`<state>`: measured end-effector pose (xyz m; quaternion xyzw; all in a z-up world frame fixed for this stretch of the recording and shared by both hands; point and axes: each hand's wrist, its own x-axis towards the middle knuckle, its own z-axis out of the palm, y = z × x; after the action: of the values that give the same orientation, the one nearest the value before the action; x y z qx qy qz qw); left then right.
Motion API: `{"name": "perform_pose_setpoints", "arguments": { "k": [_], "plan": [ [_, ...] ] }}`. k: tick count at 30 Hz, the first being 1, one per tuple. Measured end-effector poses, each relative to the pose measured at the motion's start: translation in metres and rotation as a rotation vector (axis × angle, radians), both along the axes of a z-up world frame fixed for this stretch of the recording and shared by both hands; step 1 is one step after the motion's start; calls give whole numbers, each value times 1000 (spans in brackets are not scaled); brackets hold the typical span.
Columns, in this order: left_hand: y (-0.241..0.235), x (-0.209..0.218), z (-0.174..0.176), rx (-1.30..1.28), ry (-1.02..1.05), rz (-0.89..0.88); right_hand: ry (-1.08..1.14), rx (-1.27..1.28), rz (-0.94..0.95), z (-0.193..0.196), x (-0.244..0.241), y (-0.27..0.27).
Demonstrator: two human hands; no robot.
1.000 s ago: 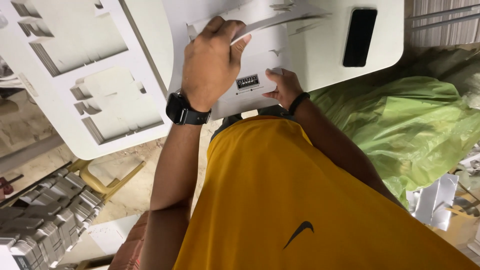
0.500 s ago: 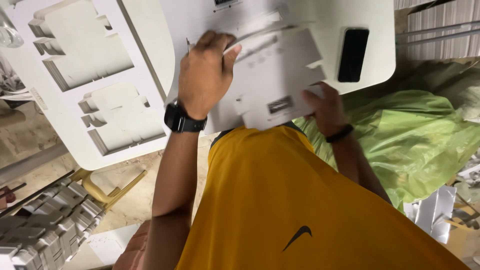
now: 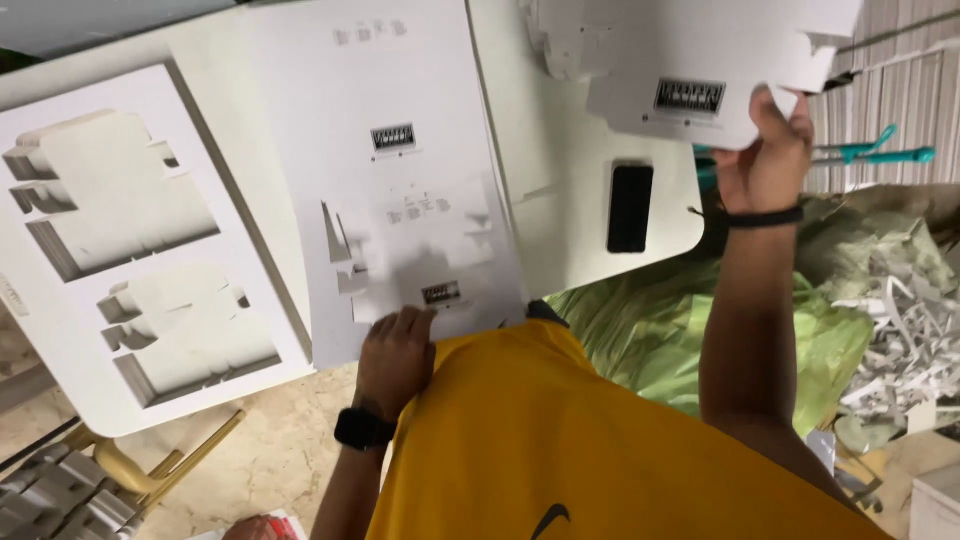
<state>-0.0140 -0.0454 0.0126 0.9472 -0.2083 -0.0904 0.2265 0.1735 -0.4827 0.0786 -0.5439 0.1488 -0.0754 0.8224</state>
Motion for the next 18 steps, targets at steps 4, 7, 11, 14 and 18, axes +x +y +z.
{"name": "perform_pose_setpoints", "arguments": {
  "k": [4,7,11,14,18],
  "plan": [
    [-4,-16,-31,48,63,80,62,159,55,-57,88,-23],
    [-8,-29,-49,76,150,147,308,46,6,-140,150,-40],
    [-17,-37,-58,21,144,203,626,-40,-33,-232,198,-66],
    [-20,-43,-79,15,118,233,706,-256,-58,-205,203,-54],
    [-30,-52,-95,65,12,188,346,-1556,-190,-224,185,-105]
  ]
}}
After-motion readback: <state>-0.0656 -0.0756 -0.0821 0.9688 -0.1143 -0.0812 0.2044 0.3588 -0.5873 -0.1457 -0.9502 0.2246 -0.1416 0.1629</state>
